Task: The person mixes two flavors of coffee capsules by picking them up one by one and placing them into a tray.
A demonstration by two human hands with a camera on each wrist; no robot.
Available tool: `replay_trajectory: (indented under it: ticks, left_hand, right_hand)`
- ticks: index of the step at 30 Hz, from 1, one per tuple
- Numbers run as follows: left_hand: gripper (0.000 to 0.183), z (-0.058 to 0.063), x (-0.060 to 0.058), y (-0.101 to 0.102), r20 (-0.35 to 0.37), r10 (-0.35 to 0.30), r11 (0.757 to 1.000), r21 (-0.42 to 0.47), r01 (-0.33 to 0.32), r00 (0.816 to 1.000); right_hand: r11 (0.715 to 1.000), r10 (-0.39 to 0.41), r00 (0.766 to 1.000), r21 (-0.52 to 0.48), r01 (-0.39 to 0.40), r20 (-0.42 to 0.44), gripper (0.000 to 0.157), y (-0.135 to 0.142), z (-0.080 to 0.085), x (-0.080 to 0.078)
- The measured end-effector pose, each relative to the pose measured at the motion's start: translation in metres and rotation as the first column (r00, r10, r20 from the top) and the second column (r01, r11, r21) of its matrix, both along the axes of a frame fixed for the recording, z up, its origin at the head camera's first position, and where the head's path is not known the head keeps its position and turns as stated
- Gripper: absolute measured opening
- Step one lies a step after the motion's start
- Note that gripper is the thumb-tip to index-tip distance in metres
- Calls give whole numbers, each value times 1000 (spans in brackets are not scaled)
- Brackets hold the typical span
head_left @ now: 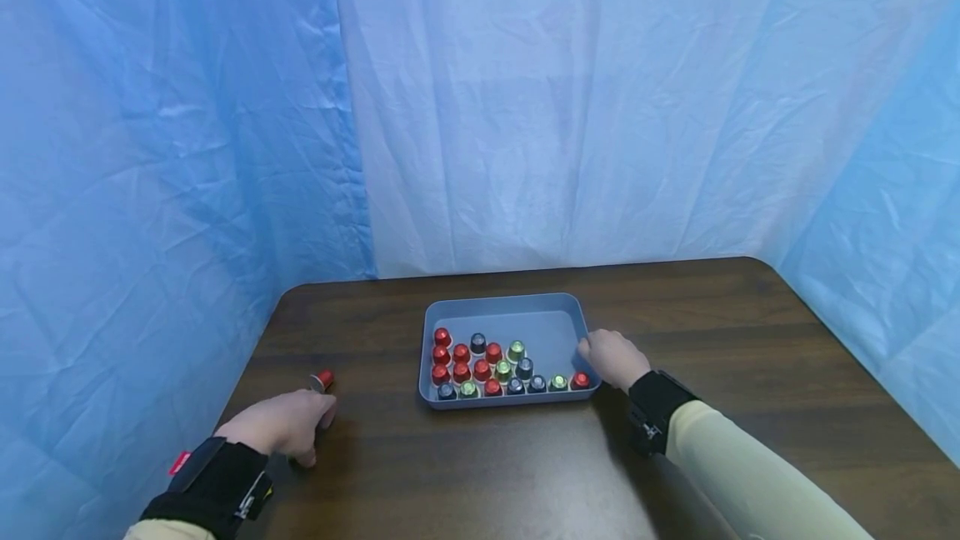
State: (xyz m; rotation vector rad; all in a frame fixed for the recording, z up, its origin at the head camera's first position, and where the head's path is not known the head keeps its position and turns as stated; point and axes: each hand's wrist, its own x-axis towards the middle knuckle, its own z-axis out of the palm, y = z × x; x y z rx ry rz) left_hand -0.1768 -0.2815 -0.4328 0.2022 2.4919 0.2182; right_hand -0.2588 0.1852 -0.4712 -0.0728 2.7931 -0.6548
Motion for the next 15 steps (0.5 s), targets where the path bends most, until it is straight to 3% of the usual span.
replay_trajectory:
  ticks: [4, 15]
  left_hand:
    - [44, 0, 1, -1, 8, -4, 1000, 13, 4, 1000]
    - [54, 3, 9, -5, 37, 7, 998, -58, -5, 999]
  right_hand:
    - [1000, -1, 1000, -6, 1, 3, 34, 0, 0, 0]
    - [1000, -10, 1000, -18, 10, 12, 33, 0, 1, 0]
